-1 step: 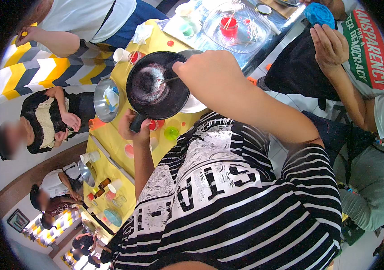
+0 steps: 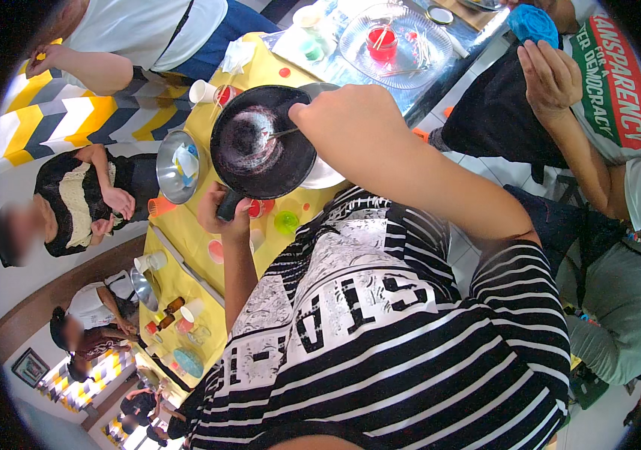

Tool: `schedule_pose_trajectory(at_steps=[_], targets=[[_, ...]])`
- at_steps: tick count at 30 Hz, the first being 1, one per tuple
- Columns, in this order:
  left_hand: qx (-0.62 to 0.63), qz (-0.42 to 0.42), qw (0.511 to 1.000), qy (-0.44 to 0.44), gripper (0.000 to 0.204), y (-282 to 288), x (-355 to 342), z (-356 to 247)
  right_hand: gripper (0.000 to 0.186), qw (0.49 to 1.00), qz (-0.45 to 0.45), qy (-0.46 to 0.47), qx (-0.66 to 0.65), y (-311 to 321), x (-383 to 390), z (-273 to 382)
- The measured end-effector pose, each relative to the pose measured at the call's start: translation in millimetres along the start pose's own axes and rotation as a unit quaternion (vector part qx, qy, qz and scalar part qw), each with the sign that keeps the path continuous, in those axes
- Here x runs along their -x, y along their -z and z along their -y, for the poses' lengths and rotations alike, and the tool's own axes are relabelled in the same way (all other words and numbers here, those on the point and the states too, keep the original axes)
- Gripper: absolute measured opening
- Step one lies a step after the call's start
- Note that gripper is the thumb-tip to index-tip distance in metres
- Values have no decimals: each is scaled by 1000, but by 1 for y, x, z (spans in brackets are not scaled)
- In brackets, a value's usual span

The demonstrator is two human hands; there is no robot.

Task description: The person stirs a dark mixture in a black pot using a wooden stick. They repeatedly lift the pot to scrape the sides and pour the contents into a metal bowl, then return the pot to the table to continue stirring.

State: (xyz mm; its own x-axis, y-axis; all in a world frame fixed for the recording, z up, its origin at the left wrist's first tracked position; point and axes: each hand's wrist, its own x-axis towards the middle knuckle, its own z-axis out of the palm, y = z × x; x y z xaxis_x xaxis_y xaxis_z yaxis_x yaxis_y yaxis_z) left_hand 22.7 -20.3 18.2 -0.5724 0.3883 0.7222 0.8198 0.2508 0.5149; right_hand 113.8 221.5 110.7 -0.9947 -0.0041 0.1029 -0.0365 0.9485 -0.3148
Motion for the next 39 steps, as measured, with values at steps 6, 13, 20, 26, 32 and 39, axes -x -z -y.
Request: schedule_pose_trajectory(at_steps=[6,13,20,26,32,39], targets=[[-79,35,996,7,50,5,-1,-8,11,1000,18,3,8,-2,6,7],[-97,11,995,24,46,1,-7,-17,12,999,29,40,2,-5,16,10],[-81,13,997,5,49,0,-10,-20,10,997,44,57,-3,-2,20,8],[-55,6,998,-41,53,0,-13,-19,10,996,57,76,1,5,16,7],[-77,13,997,-20,57,1,-8,-18,13,990,96,104,15,12,11,6],[-64,20,998,-12,60,1,-5,-17,17,979,155,128,31,24,9,7]])
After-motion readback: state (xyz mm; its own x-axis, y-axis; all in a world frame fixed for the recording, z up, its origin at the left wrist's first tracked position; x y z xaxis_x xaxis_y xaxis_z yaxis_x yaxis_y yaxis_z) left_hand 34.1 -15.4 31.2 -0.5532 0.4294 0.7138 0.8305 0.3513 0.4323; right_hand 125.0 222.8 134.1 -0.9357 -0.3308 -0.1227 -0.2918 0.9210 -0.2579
